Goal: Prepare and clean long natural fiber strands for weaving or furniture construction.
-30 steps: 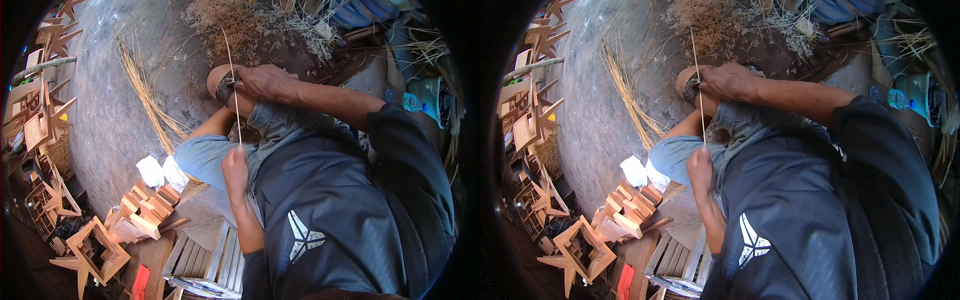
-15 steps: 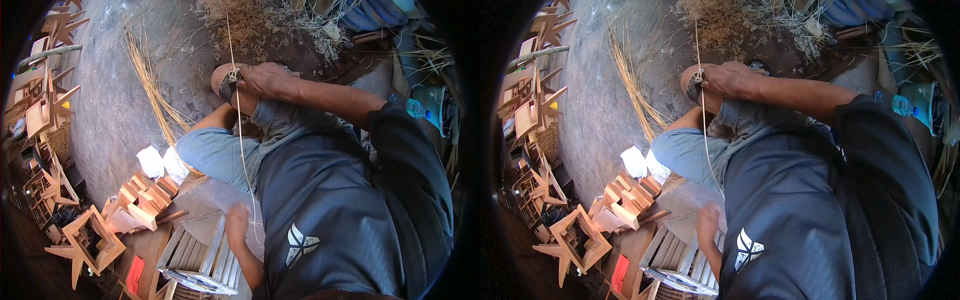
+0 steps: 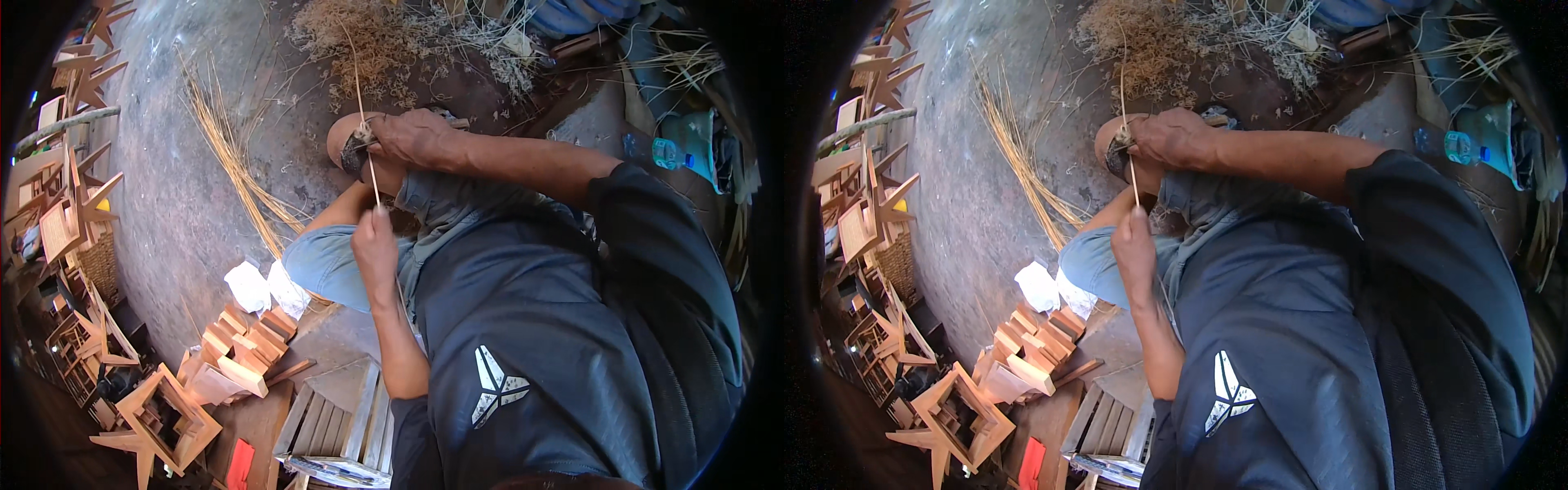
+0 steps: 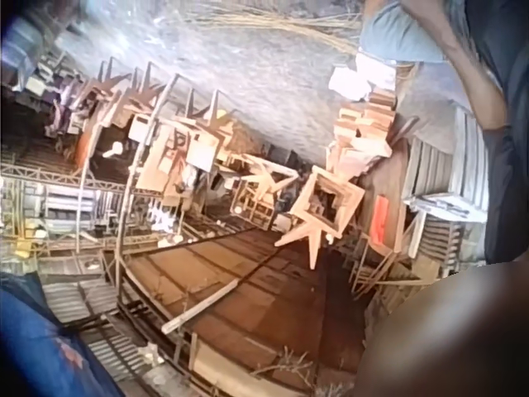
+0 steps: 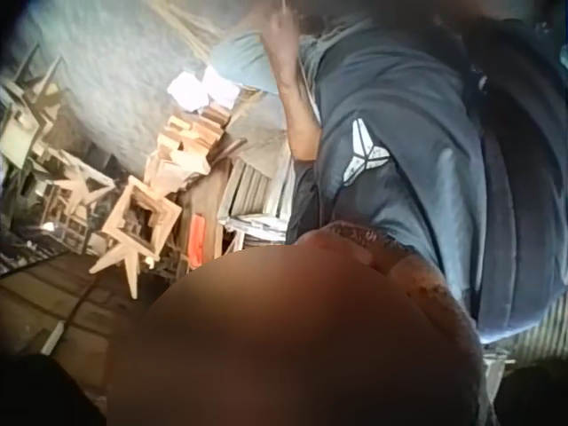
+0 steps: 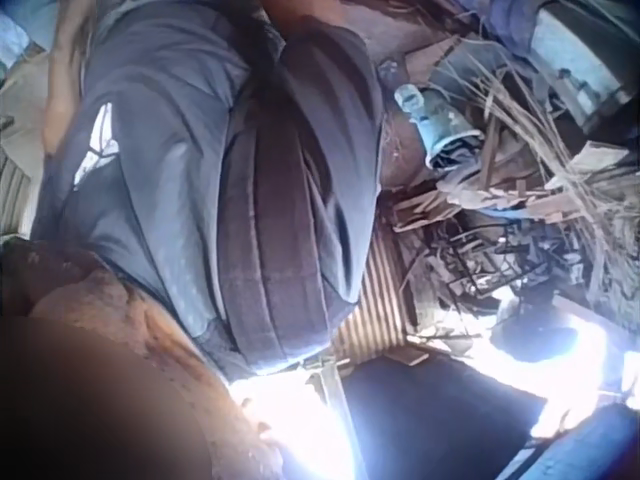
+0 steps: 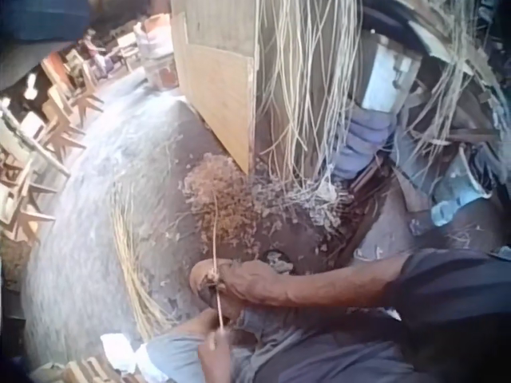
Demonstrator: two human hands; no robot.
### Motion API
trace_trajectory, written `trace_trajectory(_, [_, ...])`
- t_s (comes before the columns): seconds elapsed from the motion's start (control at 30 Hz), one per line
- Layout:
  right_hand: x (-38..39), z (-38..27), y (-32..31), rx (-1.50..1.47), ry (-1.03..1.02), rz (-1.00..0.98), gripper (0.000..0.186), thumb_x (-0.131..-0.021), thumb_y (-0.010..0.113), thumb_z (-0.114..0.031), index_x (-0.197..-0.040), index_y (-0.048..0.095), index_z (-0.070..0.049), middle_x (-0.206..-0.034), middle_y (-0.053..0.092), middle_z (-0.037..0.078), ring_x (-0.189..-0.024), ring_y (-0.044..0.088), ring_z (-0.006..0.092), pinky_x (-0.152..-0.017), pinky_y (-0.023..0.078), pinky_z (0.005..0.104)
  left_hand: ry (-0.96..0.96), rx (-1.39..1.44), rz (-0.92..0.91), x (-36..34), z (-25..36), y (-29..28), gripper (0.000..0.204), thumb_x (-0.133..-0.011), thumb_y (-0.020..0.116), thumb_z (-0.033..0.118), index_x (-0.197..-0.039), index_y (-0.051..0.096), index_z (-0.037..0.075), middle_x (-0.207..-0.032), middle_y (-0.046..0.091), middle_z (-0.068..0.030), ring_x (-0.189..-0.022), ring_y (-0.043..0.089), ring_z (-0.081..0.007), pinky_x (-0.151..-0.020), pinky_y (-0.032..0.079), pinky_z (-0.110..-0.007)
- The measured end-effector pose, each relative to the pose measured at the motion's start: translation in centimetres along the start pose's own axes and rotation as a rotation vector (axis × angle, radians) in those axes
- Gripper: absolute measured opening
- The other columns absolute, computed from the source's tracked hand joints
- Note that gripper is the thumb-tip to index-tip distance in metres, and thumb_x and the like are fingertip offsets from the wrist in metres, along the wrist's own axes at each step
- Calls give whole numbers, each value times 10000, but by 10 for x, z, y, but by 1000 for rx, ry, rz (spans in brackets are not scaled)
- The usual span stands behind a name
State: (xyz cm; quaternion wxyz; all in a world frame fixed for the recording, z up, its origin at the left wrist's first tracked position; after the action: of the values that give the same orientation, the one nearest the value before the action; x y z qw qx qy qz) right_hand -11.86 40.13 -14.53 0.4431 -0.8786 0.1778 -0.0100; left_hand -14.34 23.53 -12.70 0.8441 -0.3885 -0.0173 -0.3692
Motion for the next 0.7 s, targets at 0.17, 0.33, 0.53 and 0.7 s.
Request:
trace_trajectory(0.17, [-6, 18, 0, 55, 16, 14, 262, -889, 483, -295, -895, 483, -33, -656, 566, 143, -620, 615, 306, -481, 474, 366, -303, 8, -108, 110, -55, -30, 305, -870, 462, 177, -616, 450, 10, -522, 401, -54, -518, 388, -112, -483, 337, -306])
trace_trajectory(0.33, [-19, 17, -15, -36, 165, -106, 335, -861, 517, -342, -913, 486, -12, -698, 568, 178, -666, 607, 319, -548, 469, 397, -763, 402, -83, 256, -93, -88, 292, -864, 498, 215, -638, 473, 32, -479, 382, -14, -407, 353, -111, -426, 334, -277])
trace_trajectory(0.53, [-18, 45, -82, -330, 381, -89, 441, -772, 584, -395, -948, 575, 9, -769, 607, 110, -679, 571, 176, -593, 448, 319, -122, 1001, 176, 143, 5, -97, 231, -919, 459, 245, -758, 445, 80, -486, 325, 31, -349, 269, -76, -383, 297, -235])
trace_trajectory(0.7, [7, -17, -103, -739, 428, -155, 312, -838, 594, -270, -965, 604, 15, -775, 597, 33, -690, 547, 106, -617, 453, 260, -63, 700, 83, 38, 70, -67, 202, -929, 479, 215, -935, 552, 26, -602, 471, 6, -482, 408, -41, -414, 332, -189])
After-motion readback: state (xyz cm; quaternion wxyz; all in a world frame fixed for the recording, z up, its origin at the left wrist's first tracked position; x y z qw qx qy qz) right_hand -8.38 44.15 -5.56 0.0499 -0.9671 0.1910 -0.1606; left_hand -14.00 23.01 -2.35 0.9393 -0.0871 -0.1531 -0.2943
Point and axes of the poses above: each hand's wrist, its own x-axis away from the middle knuckle, its own y-axis out of the palm, z = x × y, the point moved 9 cm from there along -x, towards the middle knuckle
